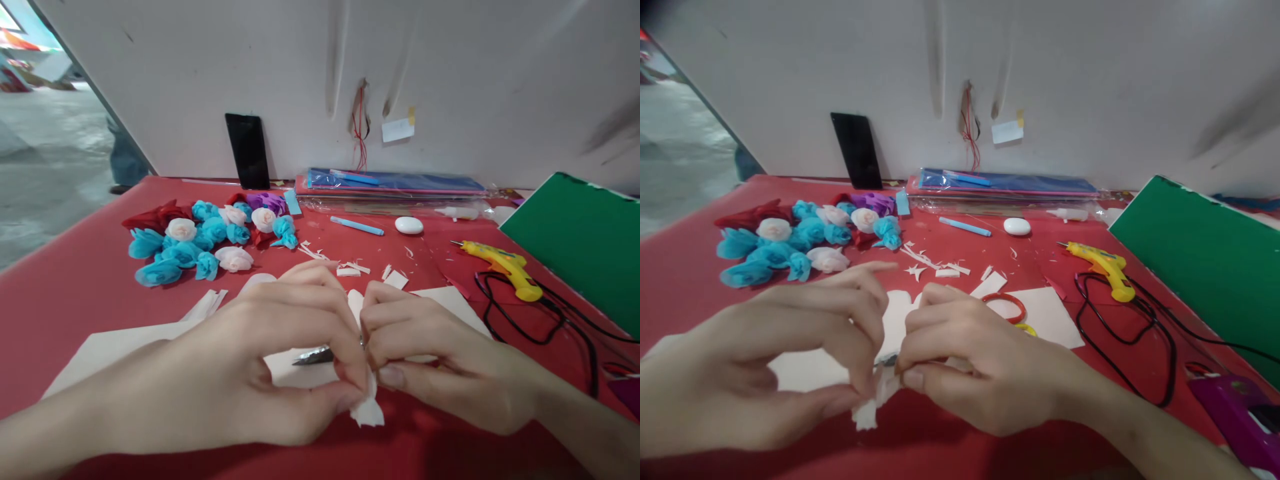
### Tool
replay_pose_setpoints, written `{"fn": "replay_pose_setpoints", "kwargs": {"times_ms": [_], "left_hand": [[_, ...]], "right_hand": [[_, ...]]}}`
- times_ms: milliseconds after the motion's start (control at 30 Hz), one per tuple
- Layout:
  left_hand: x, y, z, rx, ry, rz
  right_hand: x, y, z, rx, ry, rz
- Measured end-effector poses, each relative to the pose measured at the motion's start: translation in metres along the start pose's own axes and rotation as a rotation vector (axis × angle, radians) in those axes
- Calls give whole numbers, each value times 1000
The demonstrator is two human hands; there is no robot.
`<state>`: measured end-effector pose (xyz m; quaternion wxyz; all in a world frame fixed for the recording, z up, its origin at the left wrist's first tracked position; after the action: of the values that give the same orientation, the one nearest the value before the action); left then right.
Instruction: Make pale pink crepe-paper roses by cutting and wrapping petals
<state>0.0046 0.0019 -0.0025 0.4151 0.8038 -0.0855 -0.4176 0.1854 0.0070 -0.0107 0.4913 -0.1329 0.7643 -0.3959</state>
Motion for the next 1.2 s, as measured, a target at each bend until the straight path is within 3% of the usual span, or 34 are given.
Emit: {"fn": "replay_pose_setpoints", "kwargs": {"times_ms": [267, 700, 800, 967, 1200], "left_hand": [[4, -4, 1, -203, -87, 393], [3, 2, -8, -172, -66, 549], [2, 0, -6, -218, -80, 620], [7, -9, -3, -290, -1, 828], [10, -17, -2, -340, 49, 998]], "right_hand": [[0, 8, -1, -41, 27, -164], [9, 22, -1, 3, 15, -595], [14, 27, -3, 58, 23, -764], [23, 29, -3, 229, 20, -1093], [29, 26, -4, 395, 68, -1242]]}}
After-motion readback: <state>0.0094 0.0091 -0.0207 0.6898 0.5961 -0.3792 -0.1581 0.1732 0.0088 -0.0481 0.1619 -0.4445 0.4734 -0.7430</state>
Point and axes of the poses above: each hand's wrist, its own z-axis away from the middle knuckle, its own x-axis out of the palm, y = z × x, the point moved 3 cm from there along -z, towards the middle knuckle, and after that the axes turned 1 degree about z, right-handed, at the moved point
